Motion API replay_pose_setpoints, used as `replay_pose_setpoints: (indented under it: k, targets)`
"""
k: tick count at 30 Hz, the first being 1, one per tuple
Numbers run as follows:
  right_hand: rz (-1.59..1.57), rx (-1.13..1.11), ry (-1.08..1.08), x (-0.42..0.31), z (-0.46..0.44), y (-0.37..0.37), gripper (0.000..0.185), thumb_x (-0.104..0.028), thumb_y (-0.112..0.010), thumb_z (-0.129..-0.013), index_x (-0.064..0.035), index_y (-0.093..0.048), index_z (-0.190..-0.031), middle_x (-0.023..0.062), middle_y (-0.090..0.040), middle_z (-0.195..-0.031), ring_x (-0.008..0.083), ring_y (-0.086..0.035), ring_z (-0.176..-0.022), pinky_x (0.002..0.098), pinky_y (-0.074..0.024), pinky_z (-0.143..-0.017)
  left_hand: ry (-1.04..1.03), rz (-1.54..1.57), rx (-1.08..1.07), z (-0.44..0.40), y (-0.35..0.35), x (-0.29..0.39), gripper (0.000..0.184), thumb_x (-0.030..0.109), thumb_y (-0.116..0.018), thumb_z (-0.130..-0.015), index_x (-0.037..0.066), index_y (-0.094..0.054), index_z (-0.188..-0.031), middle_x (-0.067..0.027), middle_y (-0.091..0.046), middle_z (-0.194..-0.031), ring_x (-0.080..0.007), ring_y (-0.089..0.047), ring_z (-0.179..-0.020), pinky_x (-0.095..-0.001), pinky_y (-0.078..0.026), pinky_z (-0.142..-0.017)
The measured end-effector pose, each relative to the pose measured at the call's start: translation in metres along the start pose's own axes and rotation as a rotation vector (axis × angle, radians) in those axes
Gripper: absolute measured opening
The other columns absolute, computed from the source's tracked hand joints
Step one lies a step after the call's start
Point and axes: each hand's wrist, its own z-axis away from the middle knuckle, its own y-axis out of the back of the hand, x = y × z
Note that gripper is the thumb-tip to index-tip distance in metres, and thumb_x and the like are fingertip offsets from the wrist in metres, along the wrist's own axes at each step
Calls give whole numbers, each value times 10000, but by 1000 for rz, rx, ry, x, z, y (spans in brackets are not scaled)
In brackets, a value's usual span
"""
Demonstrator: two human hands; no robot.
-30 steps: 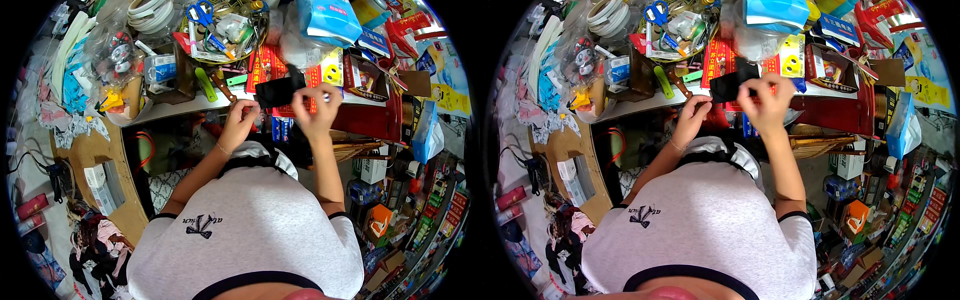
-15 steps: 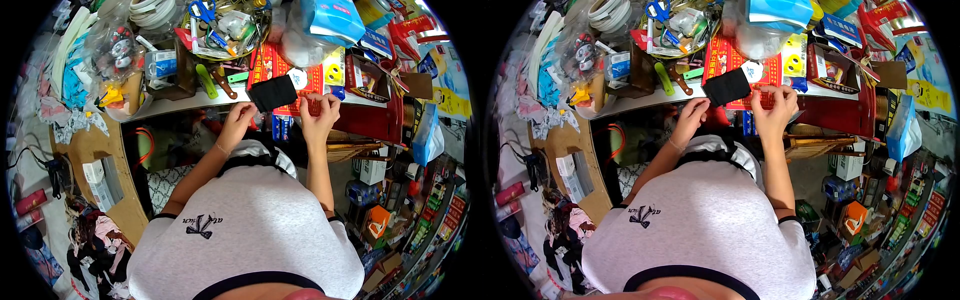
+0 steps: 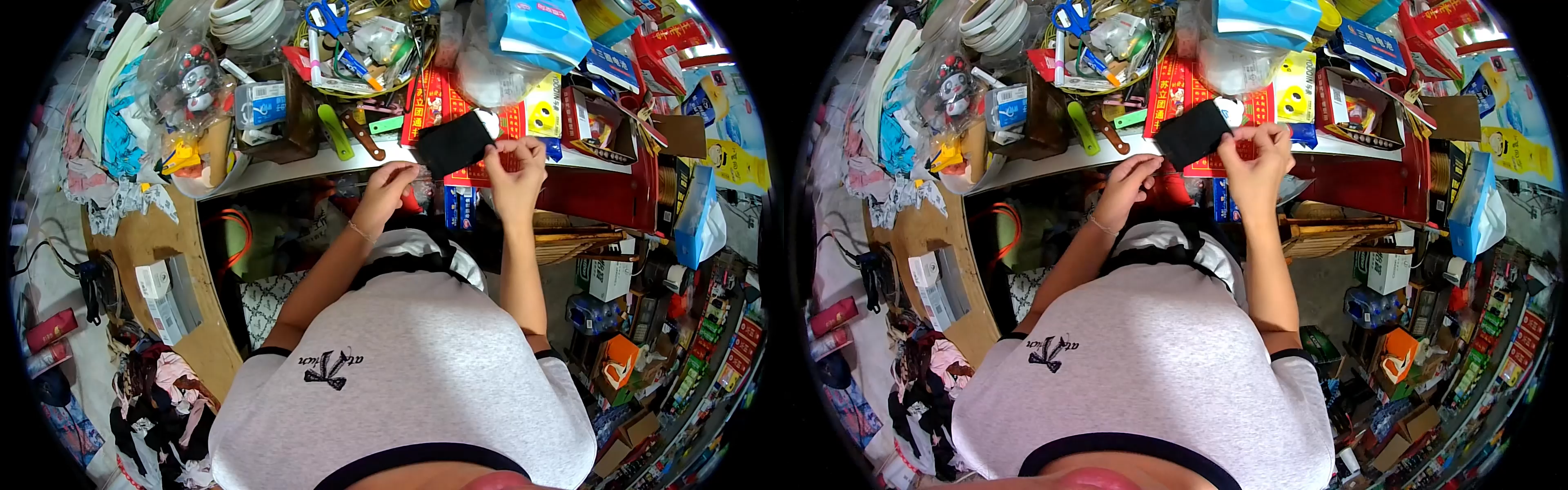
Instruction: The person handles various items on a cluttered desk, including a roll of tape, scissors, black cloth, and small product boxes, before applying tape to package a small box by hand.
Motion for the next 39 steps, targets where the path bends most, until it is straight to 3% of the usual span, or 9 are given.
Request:
replay_pose_setpoints:
  k: [4, 7, 11, 14, 21, 29, 33, 35, 39]
  targets:
    - [-36, 113, 56, 6, -32, 12, 163, -148, -751, -696, -32, -668, -775, 92, -524, -885, 241, -542, -860, 345, -448, -792, 19, -13, -17, 5, -3, 7, 260, 292, -587, -906, 93, -623, -1069, 70, -543, -824, -18, -454, -694, -174, -292, -549]
    - [98, 158, 26, 9, -44, 20, 176, -231, -731, -706, -87, -670, -786, 76, -528, -945, 256, -515, -946, 398, -340, -903, 12, -15, -50, 8, -4, 6, 265, 292, -575, -911, 81, -620, -1064, 63, -549, -843, -20, -443, -687, -175, -289, -556]
    - [344, 199, 86, 8, -40, 29, 178, -263, -722, -700, -125, -656, -791, 53, -529, -971, 255, -497, -978, 411, -286, -911, 25, 31, -48, 9, -2, 2, 274, 288, -555, -918, 68, -609, -1072, 49, -575, -910, -30, -434, -692, -183, -291, -561]
    - [534, 235, 345, -1, -32, 29, 176, -249, -732, -685, -176, -646, -820, 34, -533, -966, 239, -496, -952, 402, -306, -842, 0, 17, -35, 12, -2, 3, 277, 287, -535, -925, 65, -602, -1077, 34, -590, -960, -39, -435, -700, -183, -289, -554]
    - [510, -8, 717, 16, -17, 32, 206, -231, -744, -688, -206, -661, -876, 20, -544, -1001, 226, -499, -946, 383, -324, -848, -13, 9, -40, 12, 1, 4, 275, 292, -521, -929, 70, -602, -1069, 30, -592, -979, -40, -436, -705, -180, -288, -557]
    - [310, 5, 611, 16, 0, 32, 319, -302, -790, -641, -151, -633, -875, 41, -545, -1000, 220, -500, -944, 360, -316, -831, -47, -21, -26, 14, 6, 2, 263, 280, -516, -937, 76, -611, -1071, 58, -578, -890, -27, -430, -684, -172, -273, -539]
    - [199, 20, 635, -2, 3, 15, 252, -104, -790, -650, -95, -540, -675, 86, -540, -991, 248, -479, -942, 353, -342, -810, -138, 3, -12, 20, 6, 6, 247, 272, -510, -943, 82, -612, -1065, 54, -544, -820, -26, -427, -679, -175, -266, -528]
    - [163, -4, 619, -17, 1, 5, 226, -81, -763, -670, -93, -537, -672, 89, -540, -987, 254, -488, -920, 356, -341, -812, -184, 52, 21, 25, 7, 12, 154, 149, -525, -948, 25, -598, -1002, 31, -482, -726, -40, -435, -647, -185, -364, -588]
    - [135, -97, 718, -58, -27, -17, 213, -78, -750, -660, -70, -548, -727, 96, -544, -985, 275, -506, -909, 377, -365, -784, -268, 65, 84, 30, 20, 9, 122, 127, -528, -945, 18, -575, -972, 19, -482, -744, -49, -439, -651, -197, -381, -613]
